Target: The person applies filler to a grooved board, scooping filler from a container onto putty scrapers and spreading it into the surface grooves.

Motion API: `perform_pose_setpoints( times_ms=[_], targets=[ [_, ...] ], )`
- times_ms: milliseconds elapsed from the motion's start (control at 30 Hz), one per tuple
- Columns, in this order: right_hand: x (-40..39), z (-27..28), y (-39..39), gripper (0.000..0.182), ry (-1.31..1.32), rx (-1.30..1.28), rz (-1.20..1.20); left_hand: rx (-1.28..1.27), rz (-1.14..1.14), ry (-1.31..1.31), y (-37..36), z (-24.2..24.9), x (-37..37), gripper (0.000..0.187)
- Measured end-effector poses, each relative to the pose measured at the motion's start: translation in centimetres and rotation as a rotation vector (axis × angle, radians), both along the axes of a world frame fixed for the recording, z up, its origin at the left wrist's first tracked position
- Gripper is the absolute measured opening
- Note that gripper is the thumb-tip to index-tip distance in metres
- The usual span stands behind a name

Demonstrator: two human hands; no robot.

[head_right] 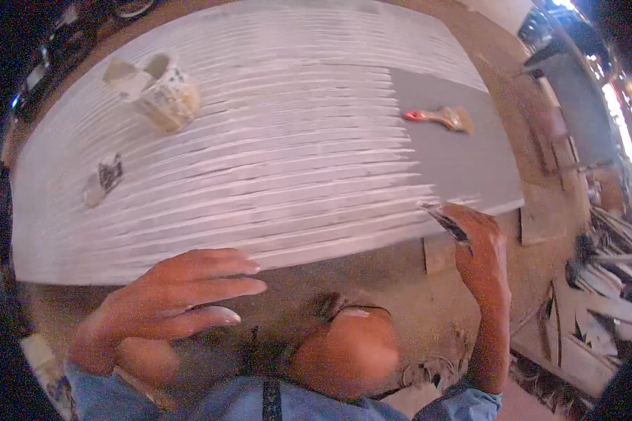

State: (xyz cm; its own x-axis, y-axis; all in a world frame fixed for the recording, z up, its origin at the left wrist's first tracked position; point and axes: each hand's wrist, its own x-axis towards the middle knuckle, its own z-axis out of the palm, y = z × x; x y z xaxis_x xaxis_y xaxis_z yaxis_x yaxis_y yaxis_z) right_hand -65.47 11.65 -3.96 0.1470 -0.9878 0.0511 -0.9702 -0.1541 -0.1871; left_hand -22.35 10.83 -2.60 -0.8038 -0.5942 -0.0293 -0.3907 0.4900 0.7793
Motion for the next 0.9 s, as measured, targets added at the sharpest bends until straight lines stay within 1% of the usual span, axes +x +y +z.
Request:
perform_pose_setpoints(
  times_ms=[67, 100, 167, 200, 233, 300, 333, 367, 400, 433, 467, 500, 533, 600, 633, 700, 733, 800, 833, 900],
  targets=[
    [2.8, 0.1, -1.7, 0.052, -0.119, -0.126, 0.038, -0.023, -0.046, 0.056, 0.1, -0.6, 0.1, 0.048],
    [4.6, -0.1, -2.9, 0.052, -0.126, -0.125, 0.058, -0.023, -0.026, 0.05, 0.3, -0.9, 0.1, 0.048],
    [9.2, -0.7, -6.4, 0.046, -0.202, -0.153, 0.235, -0.094, -0.136, 0.074, 0.6, -1.2, -0.4, 0.047],
    [11.6, -1.1, -8.3, 0.043, -0.168, -0.18, 0.307, -0.101, -0.123, 0.07, 1.0, -1.3, -0.8, 0.047],
    [14.1, -1.7, -10.6, 0.04, -0.132, -0.21, 0.379, -0.154, -0.178, 0.072, 1.8, -1.5, -1.2, 0.047],
    [19.2, -2.7, -15.7, 0.033, -0.054, -0.272, 0.447, -0.222, -0.287, 0.08, 3.3, -1.9, -2.0, 0.048],
    [21.6, -3.1, -18.3, 0.036, 0.011, -0.269, 0.44, -0.23, -0.275, 0.077, 4.0, -1.7, -2.4, 0.048],
    [23.6, -3.5, -20.8, 0.039, 0.074, -0.267, 0.431, -0.19, -0.351, 0.031, 4.6, -1.3, -2.7, 0.049],
    [25.1, -4.1, -23.1, 0.038, 0.037, -0.283, 0.439, -0.151, -0.431, -0.014, 5.0, -1.0, -2.7, 0.05],
    [26.6, -4.4, -24.6, 0.037, 0.001, -0.294, 0.447, -0.157, -0.424, -0.014, 5.3, -0.8, -2.5, 0.05],
    [27.6, -4.7, -25.9, 0.037, 0.004, -0.298, 0.456, -0.182, -0.478, -0.014, 5.4, -0.8, -2.4, 0.052],
    [28.7, -4.8, -26.8, 0.036, 0.063, -0.206, 0.442, -0.205, -0.53, -0.011, 5.7, -0.9, -1.8, 0.054],
    [29.4, -5.1, -27.5, 0.036, 0.123, -0.108, 0.426, -0.202, -0.52, -0.003, 6.4, -1.4, -1.2, 0.054],
    [29.6, -5.3, -28.2, 0.038, 0.138, -0.106, 0.452, -0.26, -0.25, 0.304, 7.2, -2.0, -0.1, 0.036],
    [29.6, -5.5, -28.3, 0.04, 0.15, -0.114, 0.473, -0.248, -0.236, 0.32, 7.2, -1.9, 0.3, 0.036],
    [29.5, -5.8, -27.7, 0.04, 0.139, -0.09, 0.477, -0.204, -0.323, 0.212, 7.2, -1.3, 1.1, 0.034],
    [29.5, -5.5, -27.3, 0.041, 0.117, -0.092, 0.476, -0.196, -0.324, 0.229, 7.6, -1.6, 1.2, 0.034],
    [30.0, -3.9, -26.2, 0.04, 0.131, -0.035, 0.463, -0.29, -0.175, 0.34, 7.9, -2.0, 1.5, 0.032],
    [30.3, -3.4, -25.6, 0.039, 0.133, 0.022, 0.453, -0.286, -0.169, 0.35, 8.0, -1.9, 1.5, 0.032],
    [30.3, -3.6, -25.7, 0.04, 0.133, 0.032, 0.453, -0.294, -0.233, 0.357, 7.9, -1.6, 1.7, 0.031]
  ],
)
